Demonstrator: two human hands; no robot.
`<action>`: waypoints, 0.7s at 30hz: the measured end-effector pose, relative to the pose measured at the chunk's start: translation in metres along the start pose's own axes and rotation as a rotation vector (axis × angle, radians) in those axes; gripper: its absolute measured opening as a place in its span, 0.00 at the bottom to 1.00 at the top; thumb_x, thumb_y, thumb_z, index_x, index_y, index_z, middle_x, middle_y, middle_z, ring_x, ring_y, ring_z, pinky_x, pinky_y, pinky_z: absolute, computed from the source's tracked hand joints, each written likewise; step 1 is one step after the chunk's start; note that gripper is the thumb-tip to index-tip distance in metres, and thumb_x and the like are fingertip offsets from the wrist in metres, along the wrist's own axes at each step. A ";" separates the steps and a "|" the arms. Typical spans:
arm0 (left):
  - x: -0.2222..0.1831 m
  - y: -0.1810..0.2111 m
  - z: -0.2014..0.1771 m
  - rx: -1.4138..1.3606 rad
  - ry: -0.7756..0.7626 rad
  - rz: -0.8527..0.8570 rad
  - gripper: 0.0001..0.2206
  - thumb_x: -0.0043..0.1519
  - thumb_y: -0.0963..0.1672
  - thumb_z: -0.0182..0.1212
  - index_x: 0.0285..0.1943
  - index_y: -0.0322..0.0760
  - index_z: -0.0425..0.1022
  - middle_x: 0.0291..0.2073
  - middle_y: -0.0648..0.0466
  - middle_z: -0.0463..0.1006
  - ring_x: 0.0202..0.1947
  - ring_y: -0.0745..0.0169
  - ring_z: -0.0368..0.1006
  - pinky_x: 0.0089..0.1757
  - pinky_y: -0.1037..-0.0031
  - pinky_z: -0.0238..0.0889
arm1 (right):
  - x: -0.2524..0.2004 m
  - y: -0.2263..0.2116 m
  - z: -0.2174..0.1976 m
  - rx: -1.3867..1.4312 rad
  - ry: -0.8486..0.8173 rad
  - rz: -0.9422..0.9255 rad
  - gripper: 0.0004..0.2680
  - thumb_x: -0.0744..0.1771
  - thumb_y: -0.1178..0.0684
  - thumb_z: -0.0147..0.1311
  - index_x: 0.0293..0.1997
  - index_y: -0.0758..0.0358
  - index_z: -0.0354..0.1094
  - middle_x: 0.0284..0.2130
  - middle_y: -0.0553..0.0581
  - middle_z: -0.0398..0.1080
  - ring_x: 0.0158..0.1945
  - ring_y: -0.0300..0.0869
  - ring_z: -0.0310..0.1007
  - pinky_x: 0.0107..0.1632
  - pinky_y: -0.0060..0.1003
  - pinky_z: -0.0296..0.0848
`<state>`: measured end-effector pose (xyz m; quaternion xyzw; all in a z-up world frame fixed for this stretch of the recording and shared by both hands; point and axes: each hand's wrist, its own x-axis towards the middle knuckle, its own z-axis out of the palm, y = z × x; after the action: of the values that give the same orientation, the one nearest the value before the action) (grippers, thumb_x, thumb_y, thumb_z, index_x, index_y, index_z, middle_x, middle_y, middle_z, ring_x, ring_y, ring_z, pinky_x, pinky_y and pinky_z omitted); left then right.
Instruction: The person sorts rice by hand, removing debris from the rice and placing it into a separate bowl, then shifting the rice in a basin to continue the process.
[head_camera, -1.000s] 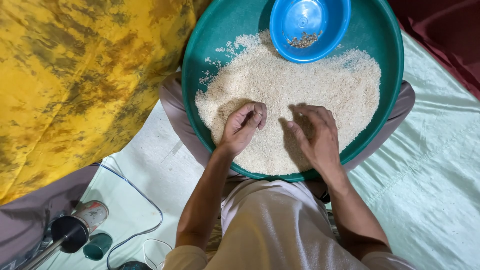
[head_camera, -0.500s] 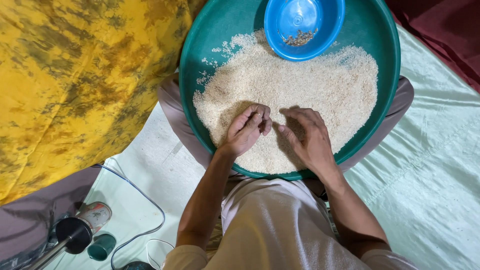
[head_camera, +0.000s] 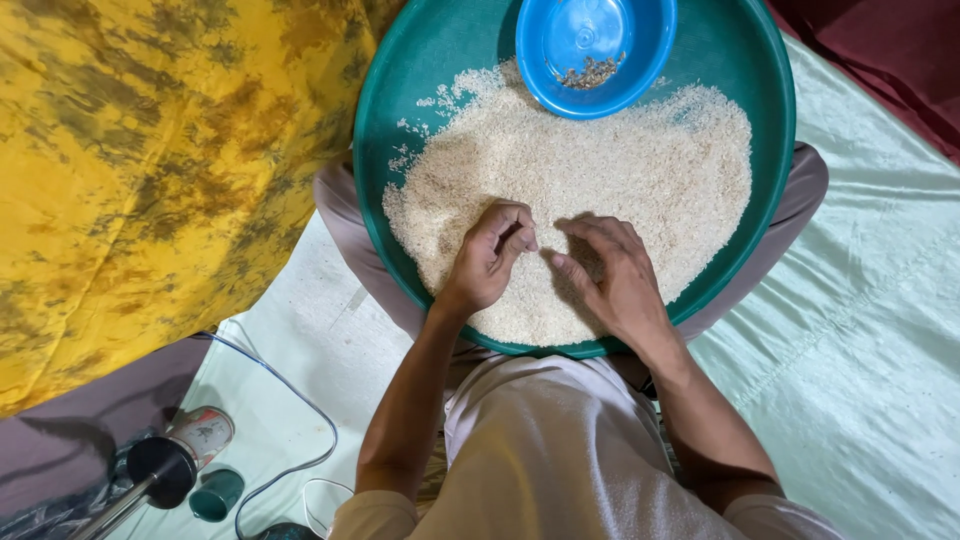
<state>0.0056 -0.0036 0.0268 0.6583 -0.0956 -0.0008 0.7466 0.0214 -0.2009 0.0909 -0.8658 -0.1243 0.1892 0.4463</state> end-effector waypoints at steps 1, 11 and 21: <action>0.002 0.003 0.001 0.000 -0.003 -0.001 0.03 0.72 0.38 0.50 0.48 0.29 0.67 0.35 0.50 0.69 0.37 0.63 0.71 0.41 0.71 0.69 | 0.000 0.000 0.000 0.002 0.002 0.002 0.15 0.69 0.45 0.57 0.58 0.62 0.72 0.46 0.65 0.72 0.58 0.58 0.70 0.62 0.62 0.64; 0.004 0.008 0.015 0.143 0.008 0.001 0.04 0.71 0.38 0.52 0.47 0.27 0.71 0.35 0.48 0.68 0.34 0.59 0.72 0.38 0.69 0.69 | 0.003 0.013 0.010 0.157 0.158 -0.096 0.08 0.69 0.52 0.59 0.49 0.65 0.76 0.41 0.63 0.74 0.51 0.57 0.75 0.55 0.55 0.71; -0.005 -0.006 0.024 -0.058 0.185 0.036 0.04 0.66 0.38 0.63 0.45 0.29 0.80 0.37 0.51 0.69 0.32 0.72 0.63 0.35 0.78 0.62 | 0.001 0.017 0.026 0.757 0.153 0.110 0.03 0.68 0.58 0.62 0.41 0.67 0.79 0.26 0.52 0.68 0.39 0.37 0.66 0.48 0.38 0.71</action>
<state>-0.0022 -0.0275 0.0229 0.6317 -0.0379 0.0704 0.7711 0.0116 -0.1913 0.0628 -0.6570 0.0344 0.1800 0.7313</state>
